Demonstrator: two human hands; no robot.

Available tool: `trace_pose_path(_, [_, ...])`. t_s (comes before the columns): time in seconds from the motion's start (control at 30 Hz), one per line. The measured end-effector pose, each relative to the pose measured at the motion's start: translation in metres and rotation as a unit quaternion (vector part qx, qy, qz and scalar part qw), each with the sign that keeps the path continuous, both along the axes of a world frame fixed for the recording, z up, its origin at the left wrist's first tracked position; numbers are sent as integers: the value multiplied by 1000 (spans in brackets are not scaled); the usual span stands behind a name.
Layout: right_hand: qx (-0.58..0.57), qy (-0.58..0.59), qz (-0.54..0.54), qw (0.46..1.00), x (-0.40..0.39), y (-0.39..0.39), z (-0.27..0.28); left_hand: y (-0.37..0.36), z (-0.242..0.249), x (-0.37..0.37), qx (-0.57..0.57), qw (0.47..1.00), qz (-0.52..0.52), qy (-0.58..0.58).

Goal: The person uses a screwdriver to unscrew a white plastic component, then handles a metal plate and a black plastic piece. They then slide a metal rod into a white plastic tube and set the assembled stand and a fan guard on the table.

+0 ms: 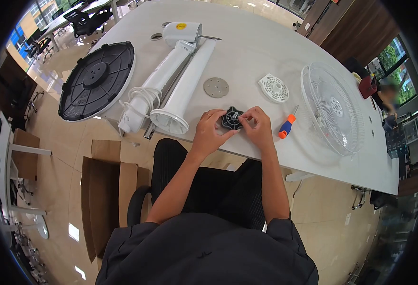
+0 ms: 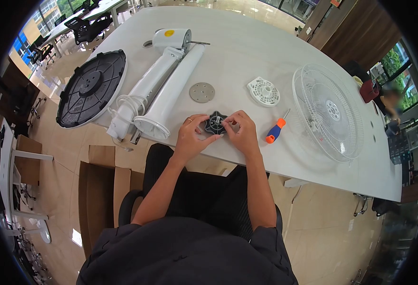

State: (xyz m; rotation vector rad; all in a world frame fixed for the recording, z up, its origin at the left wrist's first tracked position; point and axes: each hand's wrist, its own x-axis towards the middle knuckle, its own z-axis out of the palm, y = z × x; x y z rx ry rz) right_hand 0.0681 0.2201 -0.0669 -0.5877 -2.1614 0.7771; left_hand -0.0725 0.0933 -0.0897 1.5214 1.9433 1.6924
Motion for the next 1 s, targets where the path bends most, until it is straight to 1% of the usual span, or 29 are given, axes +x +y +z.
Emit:
trace_pose_path(0.13, [-29,12,-3,999,-2,0,-1,0,-1,0,-5,1000,1,0])
trace_pose_path(0.2, [-78,57,14,995,0,3,-3,0,0,-1,-9,1000,0,-4])
trace_pose_path(0.33, [-72,47,34,996,-1,0,-1,0,1,-1,-3,1000,0,-4])
trace_pose_path(0.4, [-48,26,38,998,-4,-6,1,-1,3,-2,-9,1000,-10,-4])
trace_pose_path(0.53, [-29,-3,29,999,-7,-9,1,0,1,-2,-7,1000,-7,-1])
trace_pose_path(0.63, [-14,-4,37,999,-6,-9,1,0,-1,-1,-4,1000,3,1])
trace_pose_path(0.7, [-11,41,29,999,-6,-7,-2,1,-2,0,5,1000,8,0])
trace_pose_path(0.73, [-11,41,29,999,-6,-6,-2,1,-2,0,4,1000,8,0])
trace_pose_path(0.8, [-18,86,-9,996,-5,-5,-1,1,-1,0,1,1000,8,4])
trace_pose_path(0.83, [-17,87,-10,996,-4,-3,-2,1,0,0,3,1000,7,5])
trace_pose_path(0.9, [-20,113,-85,990,-3,4,-7,0,1,0,0,1000,6,-7])
trace_pose_path(0.93, [-16,118,-89,989,-3,6,-8,0,3,-1,4,1000,2,-2])
trace_pose_path(1.0, [-75,137,-158,975,-2,6,-8,0,2,0,19,1000,6,14])
